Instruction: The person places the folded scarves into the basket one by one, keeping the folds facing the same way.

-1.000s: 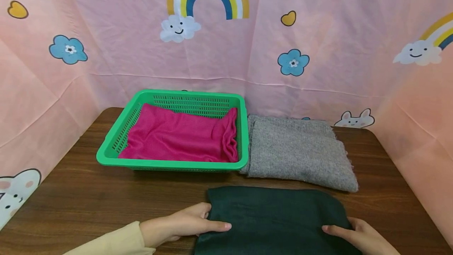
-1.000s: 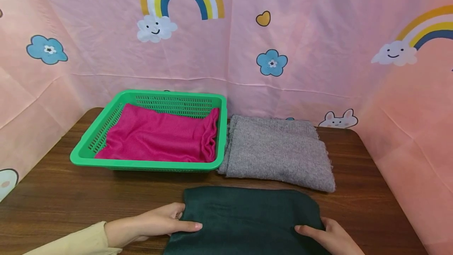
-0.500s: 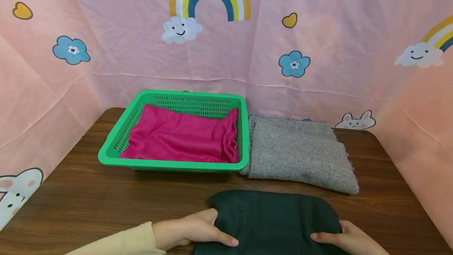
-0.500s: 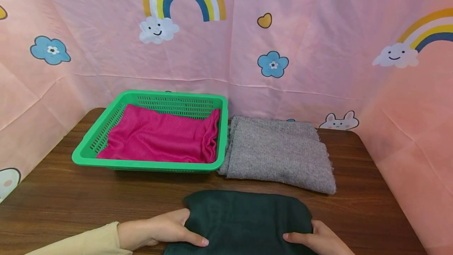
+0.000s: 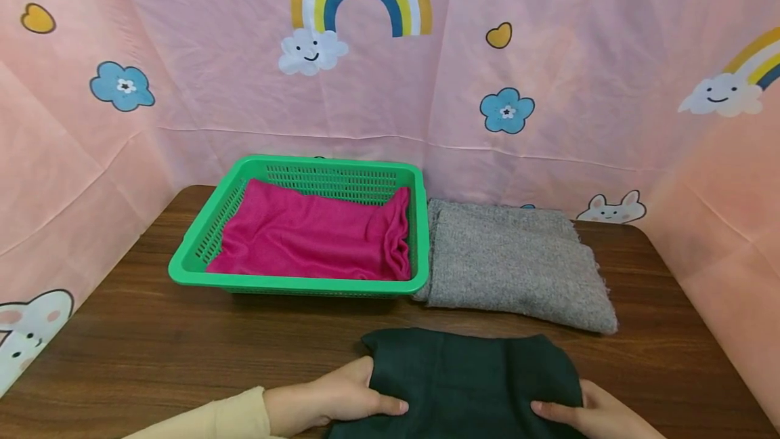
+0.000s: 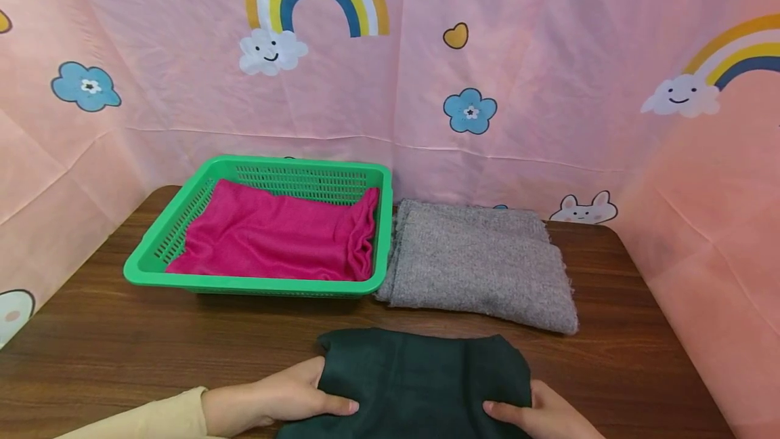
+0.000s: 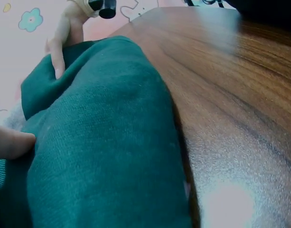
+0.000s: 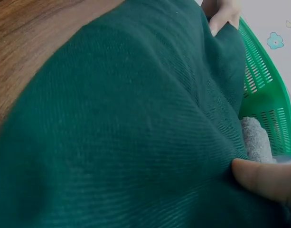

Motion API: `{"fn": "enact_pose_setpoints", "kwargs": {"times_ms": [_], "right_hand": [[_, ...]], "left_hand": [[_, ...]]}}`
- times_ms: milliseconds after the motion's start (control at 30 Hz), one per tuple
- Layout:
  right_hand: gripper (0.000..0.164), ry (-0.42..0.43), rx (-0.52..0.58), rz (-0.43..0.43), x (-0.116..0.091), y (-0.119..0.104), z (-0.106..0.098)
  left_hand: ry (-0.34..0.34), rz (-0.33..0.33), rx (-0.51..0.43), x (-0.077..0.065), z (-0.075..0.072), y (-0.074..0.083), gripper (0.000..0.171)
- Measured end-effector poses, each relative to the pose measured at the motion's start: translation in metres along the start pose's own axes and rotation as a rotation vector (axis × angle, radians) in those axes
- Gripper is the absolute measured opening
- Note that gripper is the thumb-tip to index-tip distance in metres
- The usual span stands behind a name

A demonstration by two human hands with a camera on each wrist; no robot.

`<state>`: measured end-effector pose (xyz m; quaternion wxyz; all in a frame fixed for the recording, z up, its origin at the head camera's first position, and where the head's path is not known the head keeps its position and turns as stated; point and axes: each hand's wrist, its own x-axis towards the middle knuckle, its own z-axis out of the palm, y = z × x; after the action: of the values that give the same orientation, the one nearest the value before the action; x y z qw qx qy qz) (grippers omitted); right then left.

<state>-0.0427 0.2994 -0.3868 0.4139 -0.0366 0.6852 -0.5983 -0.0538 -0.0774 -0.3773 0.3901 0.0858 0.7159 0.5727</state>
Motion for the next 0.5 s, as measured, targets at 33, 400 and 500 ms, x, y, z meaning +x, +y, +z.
{"fn": "enact_pose_setpoints", "kwargs": {"times_ms": [33,400,500], "right_hand": [[0.030,0.009,-0.003,0.005,0.001,0.000,0.001],[0.071,0.160,-0.071,0.091,0.010,0.004,0.014],[0.063,0.146,-0.054,0.083,0.011,0.004,0.016]], "left_hand": [[-0.010,-0.005,-0.007,0.000,0.000,0.000,0.033],[-0.061,-0.043,-0.092,0.005,0.001,-0.002,0.039],[-0.055,-0.045,-0.077,0.006,0.000,-0.003,0.041]]}}
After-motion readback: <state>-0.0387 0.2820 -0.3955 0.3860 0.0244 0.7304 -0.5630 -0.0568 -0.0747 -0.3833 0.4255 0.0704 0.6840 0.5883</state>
